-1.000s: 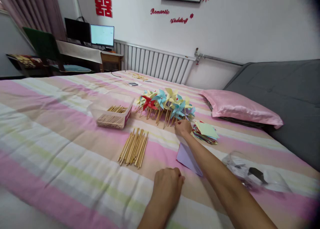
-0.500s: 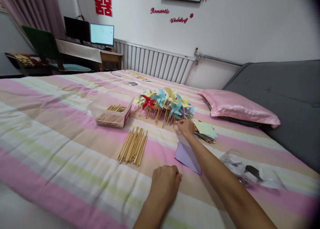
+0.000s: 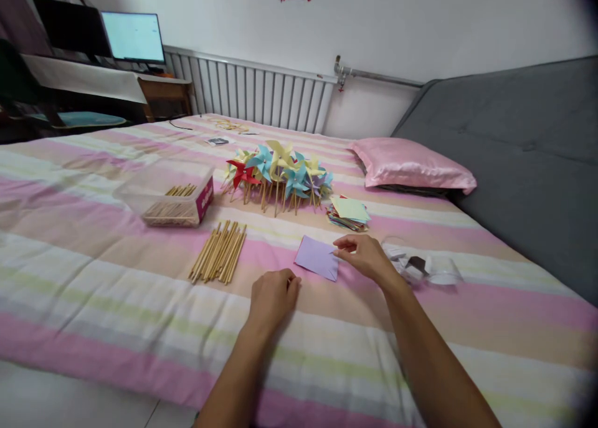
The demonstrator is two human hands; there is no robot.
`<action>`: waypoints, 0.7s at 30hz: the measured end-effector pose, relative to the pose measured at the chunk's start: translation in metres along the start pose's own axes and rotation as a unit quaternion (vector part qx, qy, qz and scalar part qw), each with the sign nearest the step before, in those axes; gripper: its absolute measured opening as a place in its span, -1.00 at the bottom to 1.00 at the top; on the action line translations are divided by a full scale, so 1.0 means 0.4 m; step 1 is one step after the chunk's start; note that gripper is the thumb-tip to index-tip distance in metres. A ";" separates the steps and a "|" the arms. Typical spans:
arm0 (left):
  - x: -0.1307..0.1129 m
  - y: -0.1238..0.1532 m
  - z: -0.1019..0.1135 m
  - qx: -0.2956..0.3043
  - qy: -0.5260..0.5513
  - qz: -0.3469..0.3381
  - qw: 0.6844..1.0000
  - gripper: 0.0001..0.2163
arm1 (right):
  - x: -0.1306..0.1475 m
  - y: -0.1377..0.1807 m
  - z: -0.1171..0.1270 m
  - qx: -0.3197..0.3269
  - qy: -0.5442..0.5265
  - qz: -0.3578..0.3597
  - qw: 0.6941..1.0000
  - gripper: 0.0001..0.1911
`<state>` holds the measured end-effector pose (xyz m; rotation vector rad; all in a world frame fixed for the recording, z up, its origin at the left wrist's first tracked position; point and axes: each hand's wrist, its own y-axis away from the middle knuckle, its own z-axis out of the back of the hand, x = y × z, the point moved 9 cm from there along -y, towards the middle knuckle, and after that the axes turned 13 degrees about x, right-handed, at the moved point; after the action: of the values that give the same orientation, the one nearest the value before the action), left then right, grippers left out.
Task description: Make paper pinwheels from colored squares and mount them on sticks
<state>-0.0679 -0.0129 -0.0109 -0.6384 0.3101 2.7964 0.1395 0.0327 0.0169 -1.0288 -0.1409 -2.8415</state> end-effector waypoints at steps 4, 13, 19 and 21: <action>0.008 -0.004 0.003 -0.036 0.003 0.044 0.998 -0.73 | 0.007 0.010 -0.061 0.009 0.028 0.088 0.996 -0.63; -0.017 -0.026 -0.014 -0.111 0.078 0.061 0.989 -0.83 | 0.032 0.030 -0.120 0.028 0.125 0.105 0.986 -0.53; -0.052 -0.038 -0.033 -0.103 0.078 0.050 0.990 -0.83 | 0.010 0.028 -0.121 0.018 0.147 0.049 0.988 -0.64; -0.058 -0.038 -0.035 -0.106 0.070 0.054 0.990 -0.83 | 0.004 0.028 -0.120 0.019 0.147 0.037 0.988 -0.66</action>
<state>-0.0378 -0.0069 -0.0152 -0.8948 0.0766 2.9192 0.1095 0.0154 -0.0182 -0.5851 -0.1266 -2.8687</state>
